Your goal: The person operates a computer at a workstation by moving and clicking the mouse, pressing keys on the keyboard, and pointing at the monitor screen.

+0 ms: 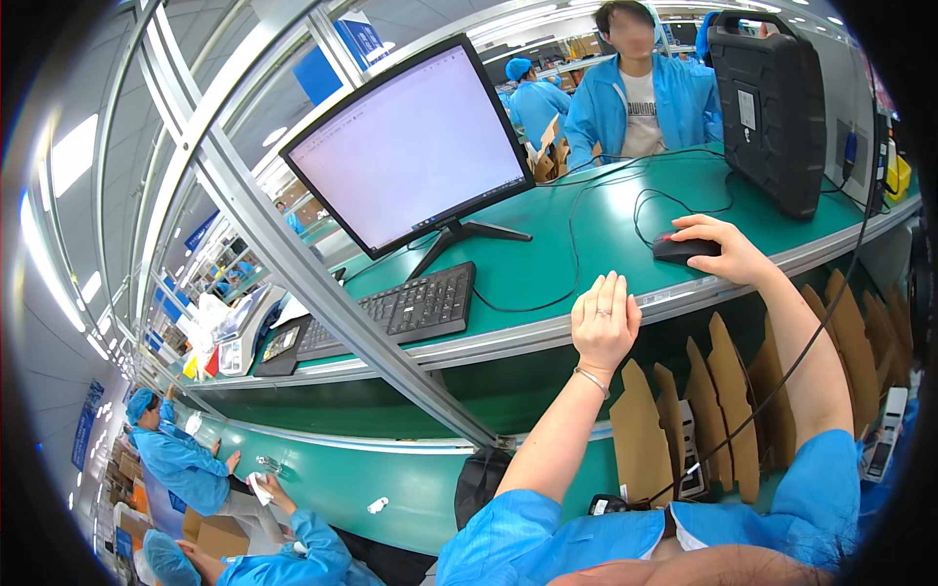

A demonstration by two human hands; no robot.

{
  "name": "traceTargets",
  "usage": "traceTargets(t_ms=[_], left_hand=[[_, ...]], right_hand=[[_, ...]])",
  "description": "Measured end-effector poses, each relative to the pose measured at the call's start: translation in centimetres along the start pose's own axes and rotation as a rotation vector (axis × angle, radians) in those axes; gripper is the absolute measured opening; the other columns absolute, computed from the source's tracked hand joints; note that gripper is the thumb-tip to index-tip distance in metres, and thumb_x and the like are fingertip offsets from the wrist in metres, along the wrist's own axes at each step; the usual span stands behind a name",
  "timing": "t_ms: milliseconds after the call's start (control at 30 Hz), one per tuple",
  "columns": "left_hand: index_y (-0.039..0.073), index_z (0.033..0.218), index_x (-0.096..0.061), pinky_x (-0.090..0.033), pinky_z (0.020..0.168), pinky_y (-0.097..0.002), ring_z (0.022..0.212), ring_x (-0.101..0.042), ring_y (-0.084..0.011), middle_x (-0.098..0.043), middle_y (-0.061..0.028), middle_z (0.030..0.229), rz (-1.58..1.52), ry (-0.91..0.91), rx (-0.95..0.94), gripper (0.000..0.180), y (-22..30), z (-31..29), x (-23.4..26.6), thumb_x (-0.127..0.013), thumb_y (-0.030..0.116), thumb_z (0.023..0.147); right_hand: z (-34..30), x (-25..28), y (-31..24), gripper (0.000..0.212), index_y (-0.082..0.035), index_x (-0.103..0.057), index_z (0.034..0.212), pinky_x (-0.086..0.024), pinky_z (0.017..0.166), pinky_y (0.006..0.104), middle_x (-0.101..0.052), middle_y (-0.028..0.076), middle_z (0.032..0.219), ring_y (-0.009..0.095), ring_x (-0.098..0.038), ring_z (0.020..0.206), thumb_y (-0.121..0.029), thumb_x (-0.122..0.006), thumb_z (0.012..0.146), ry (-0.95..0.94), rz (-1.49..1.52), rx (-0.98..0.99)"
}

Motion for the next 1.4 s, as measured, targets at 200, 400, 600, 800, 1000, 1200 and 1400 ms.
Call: traceTargets(t_ms=[200, 400, 600, 800, 1000, 1200, 1400], left_hand=[[0.004, 0.103, -0.071, -0.047, 0.089, -0.0354, 0.097, -0.067, -0.0225, -0.070, -0.0076, 0.107, -0.011, 0.001, -0.006, 0.022, -0.06, 0.05, -0.10, -0.064, 0.015, 0.085], [0.004, 0.103, -0.071, -0.047, 0.089, -0.0355, 0.098, -0.067, -0.0227, -0.070, -0.0077, 0.107, -0.012, 0.003, 0.001, 0.022, 0.07, 0.02, -0.09, -0.063, 0.014, 0.085], [0.004, 0.103, -0.071, -0.047, 0.088, -0.0355, 0.099, -0.067, -0.0229, -0.070, -0.0081, 0.107, -0.011, 0.001, -0.003, 0.022, 0.09, -0.02, -0.06, -0.063, 0.014, 0.086], [0.003, 0.104, -0.070, -0.047, 0.089, -0.0355, 0.098, -0.067, -0.0229, -0.070, -0.0082, 0.107, -0.008, 0.000, -0.005, 0.023, 0.00, 0.00, -0.04, -0.063, 0.014, 0.085], [0.004, 0.104, -0.070, -0.046, 0.089, -0.0355, 0.098, -0.067, -0.0230, -0.070, -0.0081, 0.107, -0.005, 0.001, -0.006, 0.022, 0.02, 0.00, -0.04, -0.063, 0.014, 0.085], [0.004, 0.104, -0.070, -0.047, 0.088, -0.0355, 0.098, -0.067, -0.0232, -0.070, -0.0079, 0.107, -0.016, 0.001, -0.002, 0.022, 0.17, 0.10, -0.07, -0.063, 0.014, 0.086], [0.004, 0.104, -0.070, -0.047, 0.087, -0.0356, 0.098, -0.067, -0.0231, -0.070, -0.0080, 0.107, 0.002, 0.005, -0.004, 0.022, -0.29, -0.12, -0.11, -0.063, 0.014, 0.086]], right_hand=[[0.14, 0.01, -0.25, 0.043, -0.008, -0.067, 0.118, -0.046, 0.100, 0.0368, -0.058, 0.013, 0.131, 0.030, -0.057, 0.119, -0.003, -0.069, 0.075, -0.008, -0.018, 0.005], [-0.05, 0.06, -0.07, 0.043, -0.008, -0.067, 0.118, -0.046, 0.100, 0.0366, -0.058, 0.013, 0.131, 0.030, -0.057, 0.118, -0.003, -0.069, 0.075, -0.008, -0.006, -0.008], [-0.01, 0.05, -0.22, 0.043, -0.008, -0.067, 0.118, -0.046, 0.102, 0.0363, -0.058, 0.013, 0.131, 0.030, -0.057, 0.119, -0.002, -0.070, 0.075, -0.009, 0.002, 0.011], [0.06, -0.11, -0.10, 0.042, -0.008, -0.067, 0.117, -0.045, 0.101, 0.0364, -0.058, 0.013, 0.130, 0.029, -0.057, 0.119, -0.002, -0.070, 0.076, -0.001, 0.013, -0.011], [0.04, -0.15, 0.00, 0.042, -0.008, -0.068, 0.117, -0.045, 0.101, 0.0367, -0.058, 0.013, 0.131, 0.030, -0.057, 0.119, -0.003, -0.070, 0.076, -0.002, 0.022, -0.019], [-0.04, -0.06, 0.30, 0.043, -0.006, -0.066, 0.118, -0.042, 0.103, 0.0382, -0.056, 0.014, 0.133, 0.030, -0.055, 0.121, -0.003, -0.069, 0.075, -0.017, 0.012, -0.011], [0.45, -0.39, 0.09, 0.042, -0.008, -0.067, 0.118, -0.045, 0.101, 0.0367, -0.059, 0.013, 0.130, 0.029, -0.057, 0.118, -0.004, -0.070, 0.076, -0.007, 0.014, 0.006]])
Point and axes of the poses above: each hand's wrist, its own z-axis towards the middle knuckle, its own x-axis out of the back of the hand, y = z × x, the point moved 9 cm from there along z, towards the middle knuckle
